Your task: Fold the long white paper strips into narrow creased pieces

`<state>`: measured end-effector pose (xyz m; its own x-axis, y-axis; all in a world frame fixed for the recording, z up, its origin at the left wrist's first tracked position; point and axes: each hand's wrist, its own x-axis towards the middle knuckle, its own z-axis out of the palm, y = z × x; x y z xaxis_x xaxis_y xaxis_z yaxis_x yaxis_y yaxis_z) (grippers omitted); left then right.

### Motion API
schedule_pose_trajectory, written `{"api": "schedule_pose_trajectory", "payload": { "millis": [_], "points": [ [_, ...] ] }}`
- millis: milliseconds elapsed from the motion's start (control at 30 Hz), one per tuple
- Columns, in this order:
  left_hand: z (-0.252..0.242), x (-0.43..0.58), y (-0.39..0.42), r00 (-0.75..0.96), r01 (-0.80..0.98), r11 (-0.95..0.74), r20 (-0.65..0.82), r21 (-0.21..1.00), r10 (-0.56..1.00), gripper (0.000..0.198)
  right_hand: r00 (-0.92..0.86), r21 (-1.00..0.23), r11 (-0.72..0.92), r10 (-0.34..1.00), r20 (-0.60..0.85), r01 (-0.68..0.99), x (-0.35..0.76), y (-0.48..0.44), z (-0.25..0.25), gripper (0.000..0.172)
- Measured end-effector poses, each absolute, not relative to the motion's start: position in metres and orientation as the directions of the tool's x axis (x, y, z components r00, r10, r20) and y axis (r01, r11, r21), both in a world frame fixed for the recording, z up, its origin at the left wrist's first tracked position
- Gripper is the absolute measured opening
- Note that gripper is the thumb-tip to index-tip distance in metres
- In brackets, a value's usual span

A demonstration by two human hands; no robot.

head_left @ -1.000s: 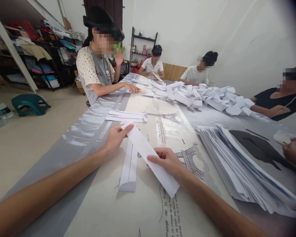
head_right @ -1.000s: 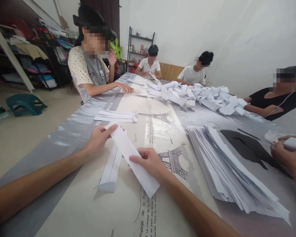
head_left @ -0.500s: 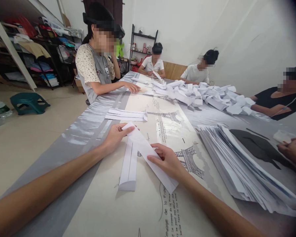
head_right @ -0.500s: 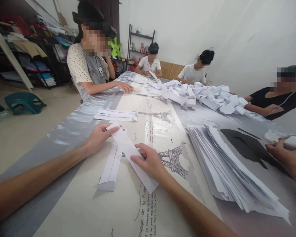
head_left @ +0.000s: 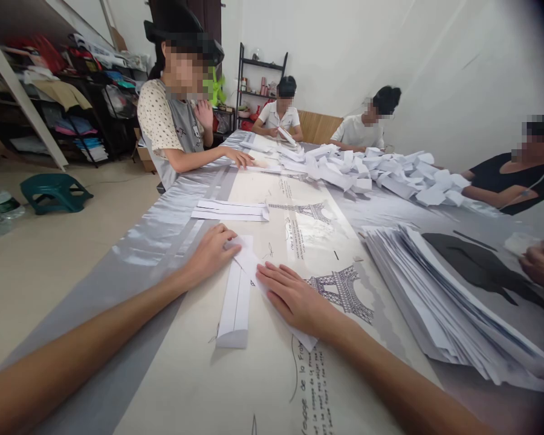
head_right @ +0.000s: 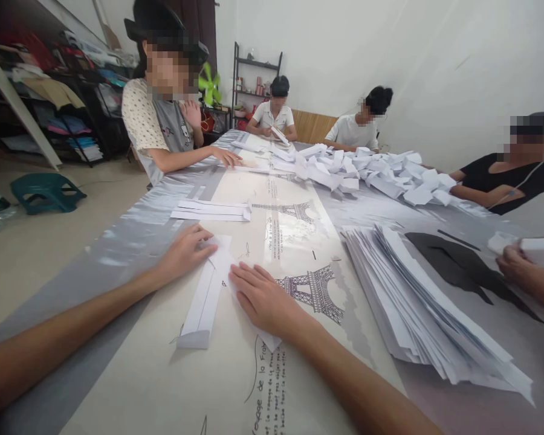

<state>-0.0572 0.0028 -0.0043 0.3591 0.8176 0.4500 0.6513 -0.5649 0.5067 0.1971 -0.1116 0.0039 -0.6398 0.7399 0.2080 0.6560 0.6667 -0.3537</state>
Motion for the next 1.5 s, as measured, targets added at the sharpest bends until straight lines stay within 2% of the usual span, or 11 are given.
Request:
{"api": "schedule_pose_trajectory", "payload": {
  "millis": [100,167,300,467,667,833,1000,1100,1233,1500],
  "points": [
    [-0.002,-0.052,-0.008,0.450,0.724,-0.638,0.522,0.262,0.725,0.027,-0.654,-0.349,0.676,0.730,0.198,0.648,0.197,-0.111,0.006,0.049],
    [0.001,-0.046,-0.018,0.553,0.710,-0.685,0.473,0.162,0.686,0.026,-0.660,-0.358,0.681,0.724,0.198,0.639,0.198,-0.110,0.007,0.049],
    [0.005,-0.038,-0.034,0.638,0.697,-0.705,0.332,0.135,0.695,0.026,-0.669,-0.362,0.688,0.716,0.199,0.629,0.201,-0.106,0.006,0.048],
    [0.007,-0.038,-0.038,0.632,0.700,-0.700,0.337,0.139,0.698,0.027,-0.687,-0.307,0.708,0.701,0.193,0.636,0.203,-0.106,0.007,0.047],
    [0.012,-0.041,-0.042,0.673,0.723,-0.690,0.253,-0.032,0.695,0.027,-0.724,-0.210,0.748,0.663,0.191,0.630,0.204,-0.110,0.010,0.050],
    [0.012,-0.045,-0.042,0.709,0.689,-0.723,0.248,-0.044,0.661,0.026,-0.699,-0.075,0.723,0.686,0.203,0.687,0.202,-0.117,0.007,0.048],
    [0.012,-0.047,-0.041,0.711,0.688,-0.723,0.257,-0.060,0.655,0.025,-0.596,0.117,0.589,0.753,0.278,0.800,0.195,-0.131,-0.001,0.042],
    [0.010,-0.047,-0.041,0.701,0.699,-0.712,0.260,-0.068,0.664,0.025,-0.546,0.169,0.521,0.776,0.316,0.837,0.193,-0.137,-0.001,0.036],
    [0.006,-0.048,-0.040,0.696,0.693,-0.720,0.299,-0.038,0.653,0.024,-0.545,0.139,0.532,0.766,0.340,0.835,0.203,-0.142,0.004,0.034],
    [0.004,-0.047,-0.037,0.700,0.673,-0.739,0.350,-0.034,0.622,0.025,-0.491,-0.051,0.550,0.781,0.385,0.834,0.229,-0.157,0.006,0.026]
  ]
}}
